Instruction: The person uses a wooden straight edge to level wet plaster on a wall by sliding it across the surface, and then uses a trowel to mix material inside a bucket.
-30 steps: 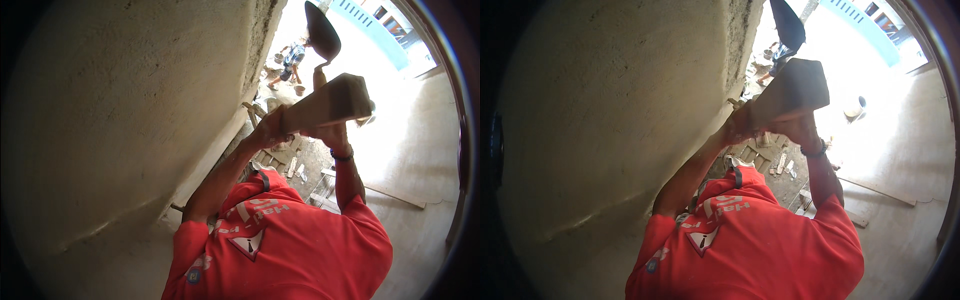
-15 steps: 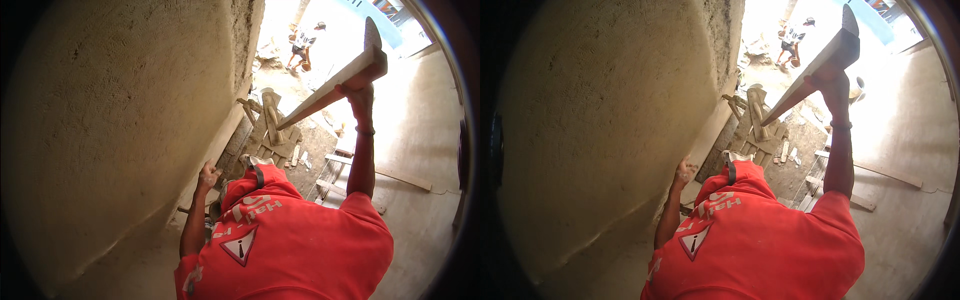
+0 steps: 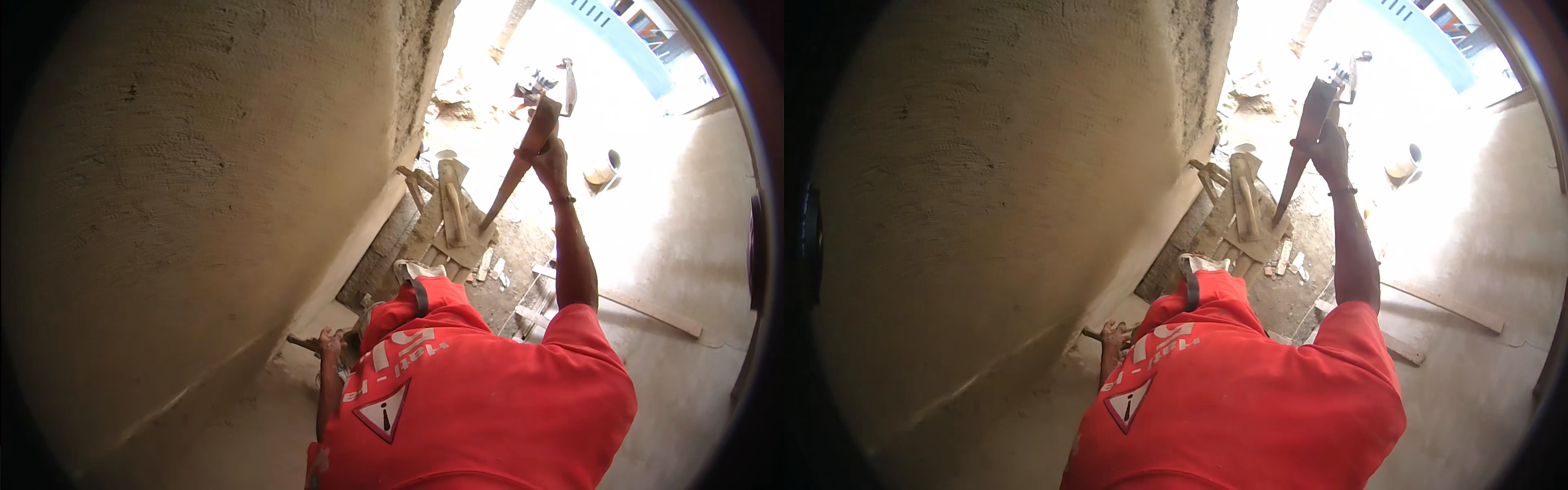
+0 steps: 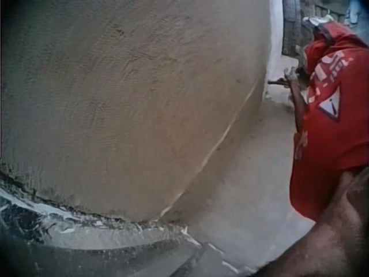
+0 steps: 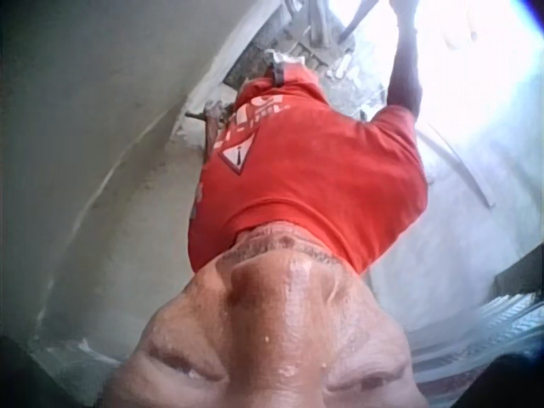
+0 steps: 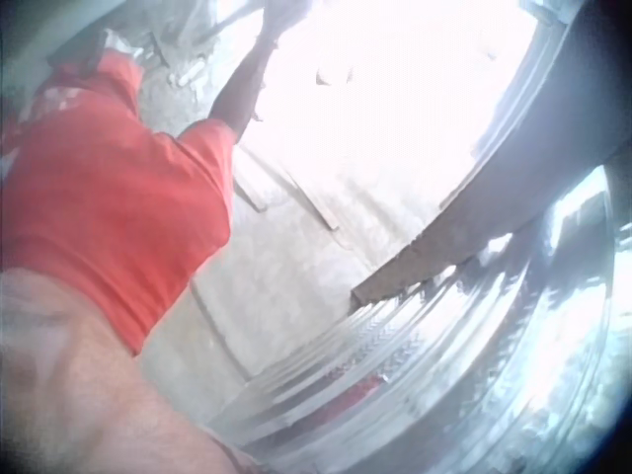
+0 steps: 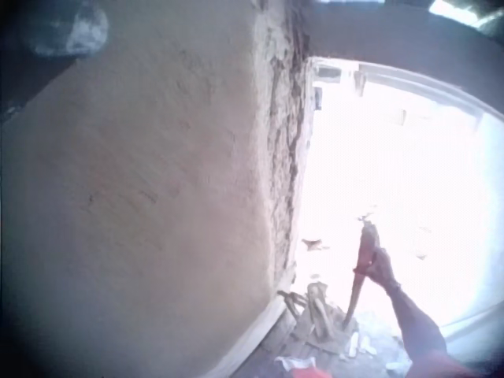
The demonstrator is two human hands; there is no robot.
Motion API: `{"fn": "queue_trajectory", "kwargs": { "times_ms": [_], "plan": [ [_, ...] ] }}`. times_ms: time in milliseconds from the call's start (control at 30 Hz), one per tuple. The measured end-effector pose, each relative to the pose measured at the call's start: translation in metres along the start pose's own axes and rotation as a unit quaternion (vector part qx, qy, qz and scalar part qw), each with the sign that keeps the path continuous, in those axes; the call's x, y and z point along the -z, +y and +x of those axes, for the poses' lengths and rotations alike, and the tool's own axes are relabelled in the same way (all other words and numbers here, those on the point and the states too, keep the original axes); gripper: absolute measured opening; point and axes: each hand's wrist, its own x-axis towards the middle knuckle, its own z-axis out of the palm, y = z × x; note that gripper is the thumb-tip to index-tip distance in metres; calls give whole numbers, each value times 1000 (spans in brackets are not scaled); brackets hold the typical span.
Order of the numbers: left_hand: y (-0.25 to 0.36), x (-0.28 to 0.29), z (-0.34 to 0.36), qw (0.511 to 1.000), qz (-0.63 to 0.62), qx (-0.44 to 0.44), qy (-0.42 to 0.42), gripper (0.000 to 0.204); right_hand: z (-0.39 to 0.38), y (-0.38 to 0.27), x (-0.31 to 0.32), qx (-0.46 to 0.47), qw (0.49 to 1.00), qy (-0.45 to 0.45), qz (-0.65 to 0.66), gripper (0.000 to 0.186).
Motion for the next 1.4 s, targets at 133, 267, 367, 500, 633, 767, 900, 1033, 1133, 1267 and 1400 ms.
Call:
{"fn": "queue_trajectory", "kwargs": {
  "times_ms": [133, 267, 367, 500, 633, 767, 900, 1033, 1133, 1267, 1400],
  "plan": [
    [33, -8, -24, 997, -69, 15, 17, 54, 28, 6, -29, -16, 1000, 17, -21, 46],
    [22, 6, -24, 994, -93, 10, 56, 53, 74, 3, -81, -52, 998, 4, -23, 56],
    [10, 13, -23, 986, -158, -9, 49, 52, 105, 1, -112, -71, 997, -3, -19, 57],
    [-10, 1, -53, 974, -208, -23, 87, 36, 132, -11, -146, -74, 997, 1, -19, 57],
    [-59, -6, -65, 946, -313, -33, 81, 27, 151, -21, -177, -89, 996, -1, -19, 56],
    [-77, -25, -89, 949, -292, 30, 117, 26, 162, -11, -211, -99, 995, -15, 21, 58],
    [-71, -33, -103, 952, -276, 47, 120, 26, 171, -1, -223, -96, 995, 4, 8, 60],
    [-59, -38, -102, 959, -255, 49, 113, 25, 183, 18, -224, -76, 995, -30, 62, 54],
    [-44, -40, -88, 969, -227, 43, 86, 25, 206, 46, -235, -58, 998, -11, -17, 53],
    [-38, -28, -90, 976, -194, 51, 81, 24, 179, 19, -228, -15, 997, 49, 51, 50],
    [-34, -18, -90, 980, -174, 44, 82, 24, 160, 11, -212, -14, 990, 97, 104, 61]
  ]
}}
